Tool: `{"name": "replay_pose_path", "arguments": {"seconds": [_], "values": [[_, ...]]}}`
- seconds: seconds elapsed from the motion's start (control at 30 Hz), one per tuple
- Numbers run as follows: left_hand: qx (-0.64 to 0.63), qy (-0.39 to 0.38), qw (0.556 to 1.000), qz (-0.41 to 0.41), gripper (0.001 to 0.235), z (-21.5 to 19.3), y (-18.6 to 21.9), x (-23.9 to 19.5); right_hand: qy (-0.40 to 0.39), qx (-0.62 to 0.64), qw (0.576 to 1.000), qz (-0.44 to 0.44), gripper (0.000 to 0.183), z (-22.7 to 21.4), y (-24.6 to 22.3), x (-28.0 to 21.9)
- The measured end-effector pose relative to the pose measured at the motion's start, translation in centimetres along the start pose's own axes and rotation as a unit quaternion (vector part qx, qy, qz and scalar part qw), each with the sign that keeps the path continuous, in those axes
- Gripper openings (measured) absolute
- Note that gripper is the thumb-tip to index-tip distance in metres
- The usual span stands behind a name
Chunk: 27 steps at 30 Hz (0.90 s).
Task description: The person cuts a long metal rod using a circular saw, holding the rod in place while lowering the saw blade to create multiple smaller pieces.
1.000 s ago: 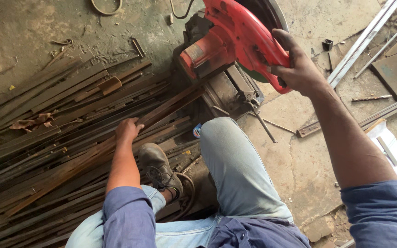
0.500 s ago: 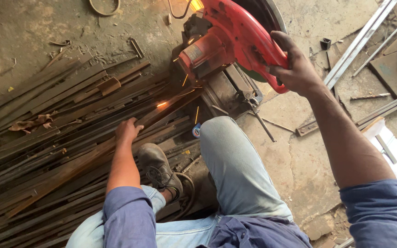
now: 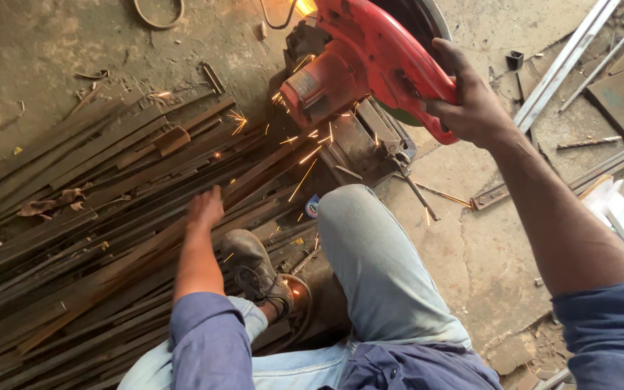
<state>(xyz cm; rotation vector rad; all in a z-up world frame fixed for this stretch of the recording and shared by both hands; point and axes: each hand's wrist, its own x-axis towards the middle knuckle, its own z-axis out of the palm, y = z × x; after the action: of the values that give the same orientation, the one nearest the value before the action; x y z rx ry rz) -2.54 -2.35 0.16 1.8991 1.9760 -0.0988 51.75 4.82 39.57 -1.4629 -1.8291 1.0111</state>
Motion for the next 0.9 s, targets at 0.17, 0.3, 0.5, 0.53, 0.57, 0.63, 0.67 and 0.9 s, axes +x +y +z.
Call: {"name": "replay_pose_path", "arguments": {"seconds": [0.17, 0.3, 0.5, 0.53, 0.57, 0.63, 0.67, 0.9], "values": [[0.099, 0.109, 0.985, 0.091, 0.036, 1.7, -0.2, 0.1, 0.007, -0.030, 0.992, 0.123, 0.097, 0.0, -0.5, 0.3], [0.069, 0.028, 0.996, 0.047, 0.023, 2.0, -0.8, 0.2, 0.007, -0.061, 0.998, 0.009, 0.095, -0.4, -0.7, 0.5], [0.022, 0.067, 0.995, 0.072, 0.019, 0.6, -0.5, 0.1, 0.019, -0.108, 0.991, 0.078, 0.091, -0.1, -1.0, 0.3], [0.012, 0.050, 0.997, 0.062, 0.016, 0.3, -0.4, 0.0, 0.023, -0.114, 0.989, 0.088, 0.089, -0.2, -0.7, 0.2], [0.003, 0.031, 0.998, 0.052, 0.013, 0.2, -0.4, -0.2, 0.024, -0.114, 0.989, 0.089, 0.089, -0.2, -0.1, 0.3], [0.003, 0.027, 0.999, 0.041, 0.014, 0.2, -0.1, -0.3, 0.014, -0.094, 0.993, -0.071, 0.086, -0.1, 0.9, 0.6], [0.003, 0.022, 0.999, 0.029, 0.015, 0.2, 0.0, 0.0, 0.017, -0.094, 0.993, -0.072, 0.086, -0.3, 1.3, 0.7], [0.034, 0.017, 0.999, 0.020, 0.025, 0.7, -0.1, 0.2, 0.023, -0.132, 0.991, -0.028, 0.087, -0.2, 1.7, -0.1]]}}
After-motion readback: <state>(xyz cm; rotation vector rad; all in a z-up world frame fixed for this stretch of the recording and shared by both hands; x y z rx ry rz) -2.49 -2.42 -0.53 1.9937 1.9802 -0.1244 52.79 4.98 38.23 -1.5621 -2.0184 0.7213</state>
